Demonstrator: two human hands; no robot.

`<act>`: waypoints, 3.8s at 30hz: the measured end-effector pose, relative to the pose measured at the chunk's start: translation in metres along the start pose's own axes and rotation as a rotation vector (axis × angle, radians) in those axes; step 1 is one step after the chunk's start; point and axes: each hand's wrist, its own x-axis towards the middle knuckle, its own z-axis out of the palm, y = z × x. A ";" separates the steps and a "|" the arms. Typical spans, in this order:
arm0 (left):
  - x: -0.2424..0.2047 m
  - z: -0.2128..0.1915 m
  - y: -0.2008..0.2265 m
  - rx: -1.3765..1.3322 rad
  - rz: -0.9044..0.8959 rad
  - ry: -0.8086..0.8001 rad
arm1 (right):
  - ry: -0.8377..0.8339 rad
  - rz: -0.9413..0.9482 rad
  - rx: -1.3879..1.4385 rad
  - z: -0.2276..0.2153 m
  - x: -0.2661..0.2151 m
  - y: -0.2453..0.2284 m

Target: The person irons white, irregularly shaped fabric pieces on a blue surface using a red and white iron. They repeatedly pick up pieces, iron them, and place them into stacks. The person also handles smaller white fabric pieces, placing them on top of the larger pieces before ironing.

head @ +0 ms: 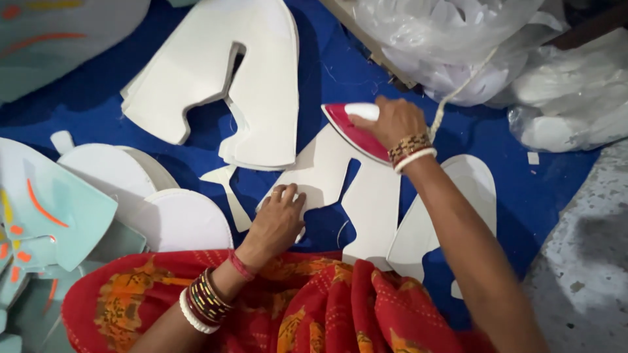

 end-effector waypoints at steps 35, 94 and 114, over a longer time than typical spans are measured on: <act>0.004 0.000 0.004 0.042 0.020 -0.014 | 0.036 0.281 0.026 0.005 -0.012 0.052; 0.009 0.005 0.005 0.085 -0.053 -0.048 | 0.259 0.149 0.038 -0.033 -0.167 0.242; 0.007 -0.031 -0.008 -0.504 -0.116 0.251 | 0.254 0.340 0.375 0.113 -0.191 0.034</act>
